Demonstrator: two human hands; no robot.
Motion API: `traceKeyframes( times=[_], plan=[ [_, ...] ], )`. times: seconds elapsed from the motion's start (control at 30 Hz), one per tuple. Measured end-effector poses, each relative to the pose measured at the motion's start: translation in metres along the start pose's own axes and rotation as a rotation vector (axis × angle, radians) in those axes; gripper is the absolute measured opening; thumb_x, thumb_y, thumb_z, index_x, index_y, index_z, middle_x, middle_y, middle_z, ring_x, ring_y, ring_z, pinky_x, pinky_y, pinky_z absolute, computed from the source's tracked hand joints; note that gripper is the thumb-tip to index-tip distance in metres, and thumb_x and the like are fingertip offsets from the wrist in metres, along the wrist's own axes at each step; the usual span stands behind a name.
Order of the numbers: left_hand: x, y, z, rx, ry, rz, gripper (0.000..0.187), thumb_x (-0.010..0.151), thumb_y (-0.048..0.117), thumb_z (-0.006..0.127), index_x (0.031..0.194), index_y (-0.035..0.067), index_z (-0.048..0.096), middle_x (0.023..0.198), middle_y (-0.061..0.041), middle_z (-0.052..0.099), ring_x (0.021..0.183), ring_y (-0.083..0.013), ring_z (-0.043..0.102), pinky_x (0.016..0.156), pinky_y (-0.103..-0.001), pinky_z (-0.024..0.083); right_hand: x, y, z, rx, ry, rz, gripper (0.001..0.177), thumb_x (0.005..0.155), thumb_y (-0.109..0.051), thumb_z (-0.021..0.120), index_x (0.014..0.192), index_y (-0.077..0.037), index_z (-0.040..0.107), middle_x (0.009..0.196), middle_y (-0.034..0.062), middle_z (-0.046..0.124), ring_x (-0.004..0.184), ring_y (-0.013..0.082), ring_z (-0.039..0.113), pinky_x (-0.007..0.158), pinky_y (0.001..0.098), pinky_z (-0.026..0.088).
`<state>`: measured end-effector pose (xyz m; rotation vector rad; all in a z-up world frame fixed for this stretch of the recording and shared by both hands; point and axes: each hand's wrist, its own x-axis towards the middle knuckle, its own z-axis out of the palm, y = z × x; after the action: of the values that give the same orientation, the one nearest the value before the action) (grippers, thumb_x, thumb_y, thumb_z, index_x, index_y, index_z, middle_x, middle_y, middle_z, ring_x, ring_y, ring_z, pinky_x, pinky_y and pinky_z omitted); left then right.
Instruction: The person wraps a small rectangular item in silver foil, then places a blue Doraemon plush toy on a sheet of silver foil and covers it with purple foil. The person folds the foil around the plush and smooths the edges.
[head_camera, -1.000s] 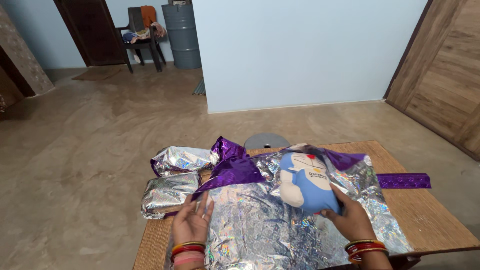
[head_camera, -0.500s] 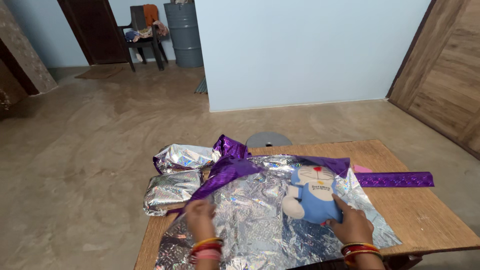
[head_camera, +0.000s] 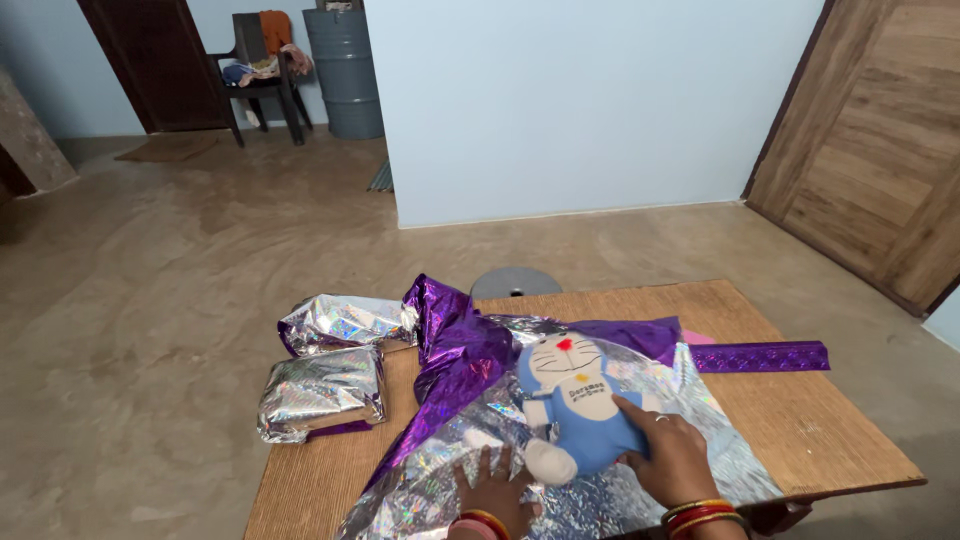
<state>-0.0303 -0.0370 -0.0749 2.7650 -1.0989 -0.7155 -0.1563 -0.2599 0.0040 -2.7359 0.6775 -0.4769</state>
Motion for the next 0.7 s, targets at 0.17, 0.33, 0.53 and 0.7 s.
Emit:
traceKeyframes(
  times=[0.17,0.33,0.53,0.7],
  plan=[
    [-0.001,0.000,0.001,0.005,-0.005,0.066,0.084,0.089,0.055,0.068,0.160,0.028,0.033,0.170,-0.006,0.022,0.160,-0.0333,0.004,0.118,-0.079,-0.002,-0.006,-0.018,0.002,-0.064,-0.059,-0.031,0.092,0.065,-0.026,0.091,0.147,-0.042,0.052,0.105,0.0007,0.075,0.108,0.0255,0.065,0.101,0.0424,0.046],
    [-0.019,-0.008,-0.005,-0.181,0.072,0.132,0.085,0.078,0.042,0.080,0.152,0.024,0.042,0.160,-0.007,0.040,0.153,-0.0290,0.026,0.121,-0.062,0.015,-0.010,-0.027,0.015,-0.121,-0.352,0.032,0.096,0.068,-0.037,0.094,0.150,-0.041,0.045,0.123,0.0029,0.069,0.125,0.0261,0.055,0.108,0.0482,0.035],
    [-0.039,-0.005,-0.018,-1.256,0.091,0.238,0.087,0.078,0.041,0.080,0.152,0.020,0.040,0.159,-0.013,0.038,0.151,-0.0332,0.026,0.120,-0.060,0.018,0.001,0.006,0.064,0.364,-0.099,0.008,0.061,0.089,-0.048,0.063,0.142,-0.020,0.057,0.131,0.0172,0.067,0.125,0.0333,0.063,0.106,0.0394,0.046],
    [-0.034,0.000,-0.023,-1.594,0.042,0.303,0.088,0.078,0.039,0.080,0.153,0.017,0.038,0.158,-0.017,0.036,0.150,-0.0367,0.027,0.119,-0.058,0.021,0.012,0.056,0.115,0.573,-0.017,0.299,0.054,0.099,-0.049,0.045,0.137,-0.018,0.068,0.128,0.0187,0.072,0.123,0.0330,0.066,0.106,0.0383,0.047]
  ],
)
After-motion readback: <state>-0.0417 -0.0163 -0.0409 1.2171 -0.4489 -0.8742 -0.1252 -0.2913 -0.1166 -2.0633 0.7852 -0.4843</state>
